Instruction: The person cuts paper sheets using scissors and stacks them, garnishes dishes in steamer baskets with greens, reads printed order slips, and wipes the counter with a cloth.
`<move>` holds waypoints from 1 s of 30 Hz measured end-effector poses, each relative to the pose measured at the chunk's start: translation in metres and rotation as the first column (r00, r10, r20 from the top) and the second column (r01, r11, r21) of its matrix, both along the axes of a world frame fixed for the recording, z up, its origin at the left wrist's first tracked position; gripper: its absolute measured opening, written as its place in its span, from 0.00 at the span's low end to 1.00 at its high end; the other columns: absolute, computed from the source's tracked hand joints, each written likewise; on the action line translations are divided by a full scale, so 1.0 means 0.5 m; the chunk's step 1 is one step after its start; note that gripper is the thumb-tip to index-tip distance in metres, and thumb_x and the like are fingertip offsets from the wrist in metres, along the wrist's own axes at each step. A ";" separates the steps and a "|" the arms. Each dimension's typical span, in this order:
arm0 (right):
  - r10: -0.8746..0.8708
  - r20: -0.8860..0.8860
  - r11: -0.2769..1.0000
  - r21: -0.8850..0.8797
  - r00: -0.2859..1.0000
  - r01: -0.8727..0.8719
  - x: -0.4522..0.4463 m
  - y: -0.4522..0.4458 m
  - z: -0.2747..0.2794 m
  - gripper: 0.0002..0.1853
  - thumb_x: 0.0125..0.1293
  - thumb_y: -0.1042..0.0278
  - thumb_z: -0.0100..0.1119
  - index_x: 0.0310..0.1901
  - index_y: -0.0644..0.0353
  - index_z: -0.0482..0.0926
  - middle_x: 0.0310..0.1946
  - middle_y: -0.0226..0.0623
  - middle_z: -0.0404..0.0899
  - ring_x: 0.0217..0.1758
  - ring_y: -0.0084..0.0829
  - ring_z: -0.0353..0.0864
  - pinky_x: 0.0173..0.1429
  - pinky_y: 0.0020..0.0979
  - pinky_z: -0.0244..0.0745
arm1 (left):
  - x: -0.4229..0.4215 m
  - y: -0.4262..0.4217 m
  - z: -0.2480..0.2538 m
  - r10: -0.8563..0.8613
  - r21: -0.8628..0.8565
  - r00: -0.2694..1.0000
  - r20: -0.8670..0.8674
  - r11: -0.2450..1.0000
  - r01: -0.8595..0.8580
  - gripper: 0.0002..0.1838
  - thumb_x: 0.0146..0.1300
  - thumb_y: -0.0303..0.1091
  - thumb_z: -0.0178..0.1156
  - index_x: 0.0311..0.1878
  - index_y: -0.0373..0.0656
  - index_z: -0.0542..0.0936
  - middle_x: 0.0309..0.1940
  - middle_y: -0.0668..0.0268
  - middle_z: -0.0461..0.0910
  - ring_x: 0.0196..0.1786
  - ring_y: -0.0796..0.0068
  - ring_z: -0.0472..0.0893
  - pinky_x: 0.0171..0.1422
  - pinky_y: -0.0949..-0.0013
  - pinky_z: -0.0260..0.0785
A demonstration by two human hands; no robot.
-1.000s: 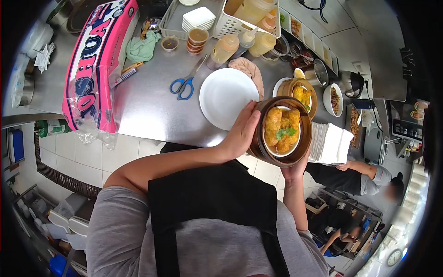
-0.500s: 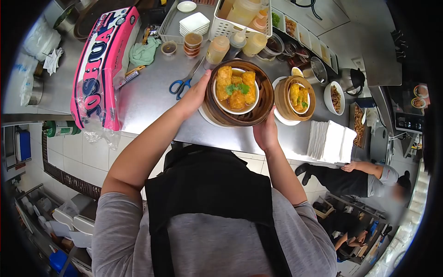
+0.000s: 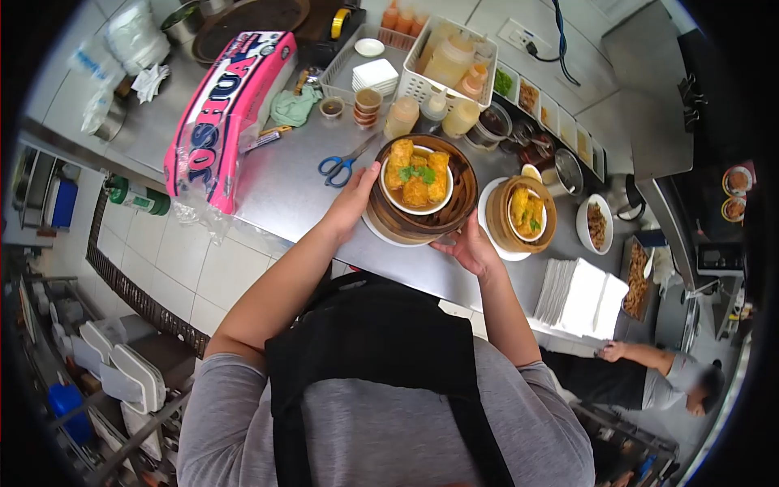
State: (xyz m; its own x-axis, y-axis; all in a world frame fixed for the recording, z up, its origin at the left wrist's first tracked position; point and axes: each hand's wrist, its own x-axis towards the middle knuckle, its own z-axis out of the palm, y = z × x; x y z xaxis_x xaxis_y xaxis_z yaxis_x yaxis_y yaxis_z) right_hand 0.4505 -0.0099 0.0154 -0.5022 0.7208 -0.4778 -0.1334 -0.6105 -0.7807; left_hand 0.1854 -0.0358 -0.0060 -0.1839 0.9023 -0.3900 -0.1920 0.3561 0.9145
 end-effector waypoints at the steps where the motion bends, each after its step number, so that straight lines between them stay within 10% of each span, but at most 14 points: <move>1: 0.051 -0.027 0.999 -0.003 0.998 -0.051 0.006 0.005 -0.011 0.46 0.61 0.28 0.41 0.71 0.56 0.50 0.70 0.41 0.54 0.72 0.44 0.55 0.68 0.58 0.57 | -0.002 0.000 0.001 -0.036 -0.024 0.993 0.115 0.999 0.039 0.54 0.60 0.69 0.49 0.71 0.29 0.48 0.73 0.45 0.46 0.75 0.58 0.49 0.76 0.63 0.41; 13: 0.331 -0.130 0.940 -0.039 0.935 -0.338 -0.093 -0.082 0.067 0.49 0.60 0.37 0.58 0.70 0.62 0.47 0.63 0.38 0.61 0.65 0.34 0.66 0.65 0.43 0.66 | -0.152 -0.199 0.098 -0.023 -0.061 0.952 0.307 0.997 0.043 0.48 0.61 0.67 0.51 0.75 0.49 0.46 0.75 0.60 0.45 0.77 0.58 0.44 0.71 0.36 0.42; 22: 0.579 -0.235 0.806 0.022 0.781 -0.591 -0.572 -0.134 0.162 0.41 0.68 0.43 0.51 0.72 0.59 0.46 0.68 0.40 0.52 0.71 0.41 0.55 0.70 0.48 0.60 | -0.598 -0.374 0.280 0.234 -0.091 0.947 0.219 0.972 -0.219 0.44 0.62 0.66 0.49 0.70 0.40 0.58 0.67 0.57 0.65 0.68 0.64 0.66 0.72 0.57 0.56; 30: 0.607 -0.307 0.705 -0.218 0.733 -0.675 -1.063 -0.107 0.130 0.45 0.63 0.25 0.35 0.72 0.50 0.48 0.72 0.39 0.48 0.74 0.47 0.49 0.73 0.60 0.41 | -0.996 -0.431 0.251 0.354 -0.024 0.918 0.180 0.934 -0.356 0.43 0.64 0.67 0.46 0.71 0.43 0.56 0.69 0.57 0.62 0.69 0.61 0.64 0.72 0.52 0.55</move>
State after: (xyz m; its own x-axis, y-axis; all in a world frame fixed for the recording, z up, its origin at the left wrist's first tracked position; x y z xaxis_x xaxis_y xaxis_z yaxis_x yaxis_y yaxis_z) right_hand -0.0811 -0.0632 0.0806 -0.8947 0.0280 -0.4457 0.2487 -0.7978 -0.5493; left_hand -0.3126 -0.2516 0.1197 -0.4210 0.7940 -0.4386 -0.4646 0.2265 0.8561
